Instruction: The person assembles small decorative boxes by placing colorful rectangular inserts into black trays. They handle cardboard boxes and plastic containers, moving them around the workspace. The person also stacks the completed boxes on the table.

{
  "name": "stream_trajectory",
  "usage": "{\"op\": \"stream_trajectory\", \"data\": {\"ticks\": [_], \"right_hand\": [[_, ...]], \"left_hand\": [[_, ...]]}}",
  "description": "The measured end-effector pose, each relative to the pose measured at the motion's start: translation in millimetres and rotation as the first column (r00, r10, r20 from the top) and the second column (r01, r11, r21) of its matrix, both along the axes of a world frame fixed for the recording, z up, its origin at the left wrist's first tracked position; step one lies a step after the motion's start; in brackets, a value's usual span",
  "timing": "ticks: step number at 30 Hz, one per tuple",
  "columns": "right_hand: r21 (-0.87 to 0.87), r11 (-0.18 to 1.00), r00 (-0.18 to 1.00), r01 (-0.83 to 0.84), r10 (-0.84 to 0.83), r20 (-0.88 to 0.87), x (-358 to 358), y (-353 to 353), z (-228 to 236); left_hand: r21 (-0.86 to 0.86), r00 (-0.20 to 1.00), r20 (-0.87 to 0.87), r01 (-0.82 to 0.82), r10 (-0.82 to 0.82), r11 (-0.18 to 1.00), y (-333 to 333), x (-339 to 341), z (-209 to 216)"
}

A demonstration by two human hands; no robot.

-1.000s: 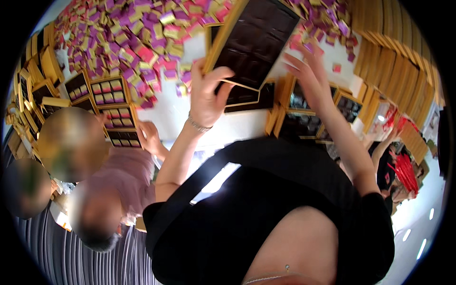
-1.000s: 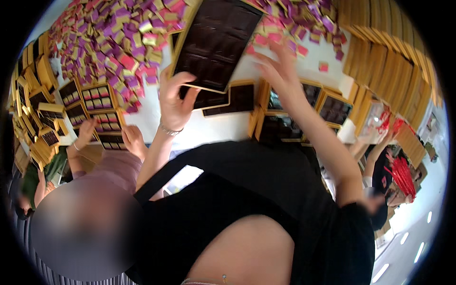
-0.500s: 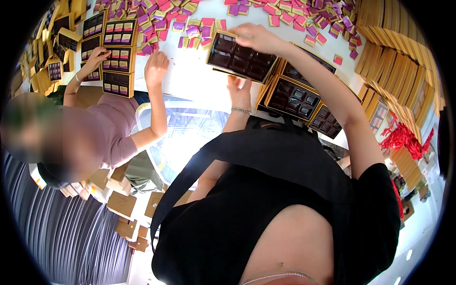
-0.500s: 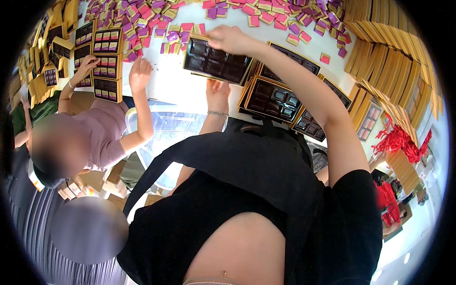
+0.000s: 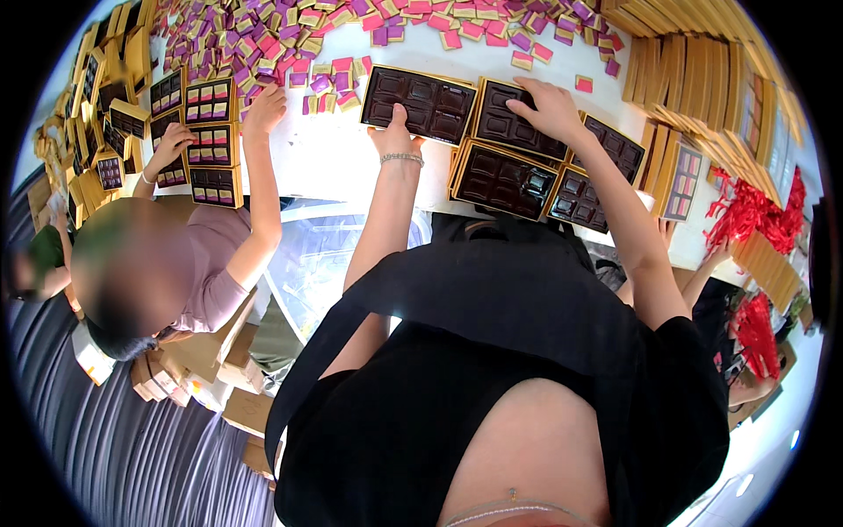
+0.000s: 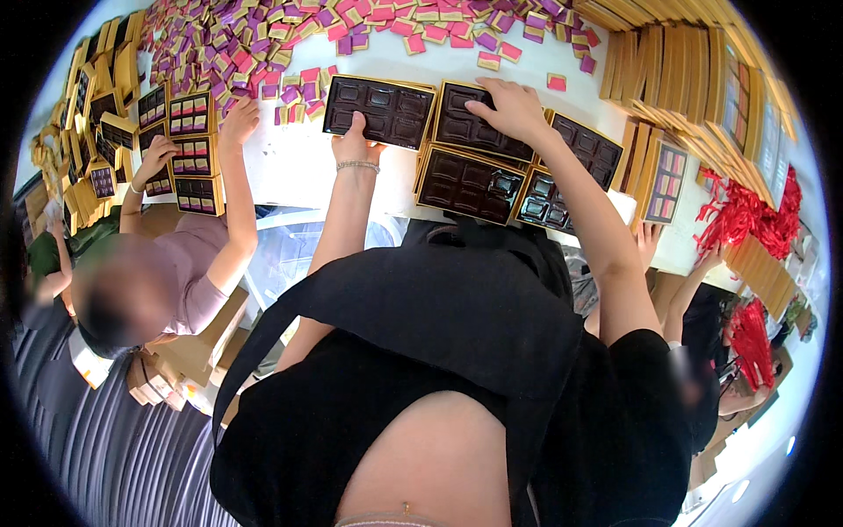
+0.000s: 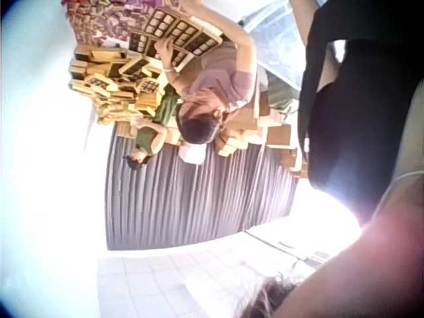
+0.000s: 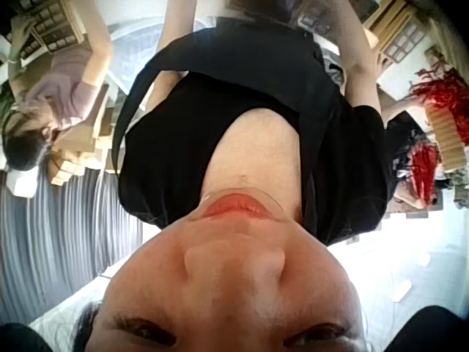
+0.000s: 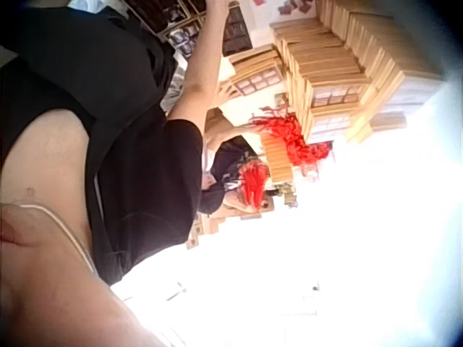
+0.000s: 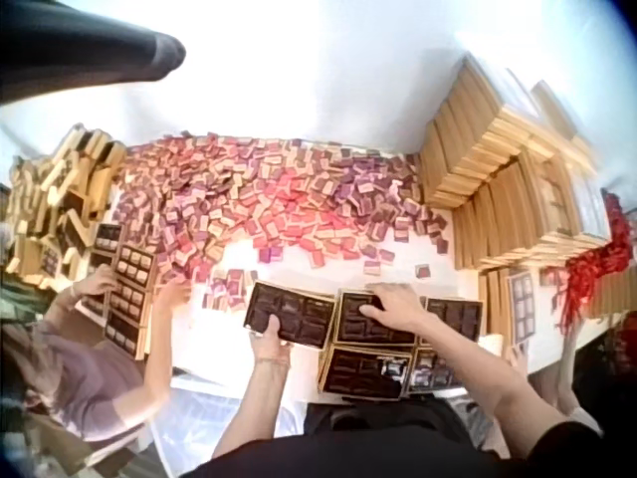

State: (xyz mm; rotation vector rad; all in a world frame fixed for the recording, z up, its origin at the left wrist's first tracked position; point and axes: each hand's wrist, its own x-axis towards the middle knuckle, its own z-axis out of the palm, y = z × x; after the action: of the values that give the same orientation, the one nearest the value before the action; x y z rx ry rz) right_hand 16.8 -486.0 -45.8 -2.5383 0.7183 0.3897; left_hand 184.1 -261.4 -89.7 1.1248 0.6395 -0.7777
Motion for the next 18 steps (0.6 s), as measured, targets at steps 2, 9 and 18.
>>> {"op": "stream_trajectory", "data": {"ticks": [2,9,18], "right_hand": [[-0.132,0.986,0.972,0.101,-0.07,0.222,-20.4,2.8,8.5],[-0.367,0.699,0.79,0.614,-0.544,0.284,-203.1,-0.4,12.0],[0.118,0.641,0.534,0.758,-0.715,0.451,-195.5,18.5,-11.9]], "left_hand": [[-0.023,0.988,-0.121,-0.096,0.092,0.995,-6.5,0.7,0.6],[0.736,0.136,0.647,0.144,-0.75,0.662,29.8,48.1,18.3],[0.598,0.473,0.649,0.166,-0.595,0.784,14.6,24.8,-5.1]]}}
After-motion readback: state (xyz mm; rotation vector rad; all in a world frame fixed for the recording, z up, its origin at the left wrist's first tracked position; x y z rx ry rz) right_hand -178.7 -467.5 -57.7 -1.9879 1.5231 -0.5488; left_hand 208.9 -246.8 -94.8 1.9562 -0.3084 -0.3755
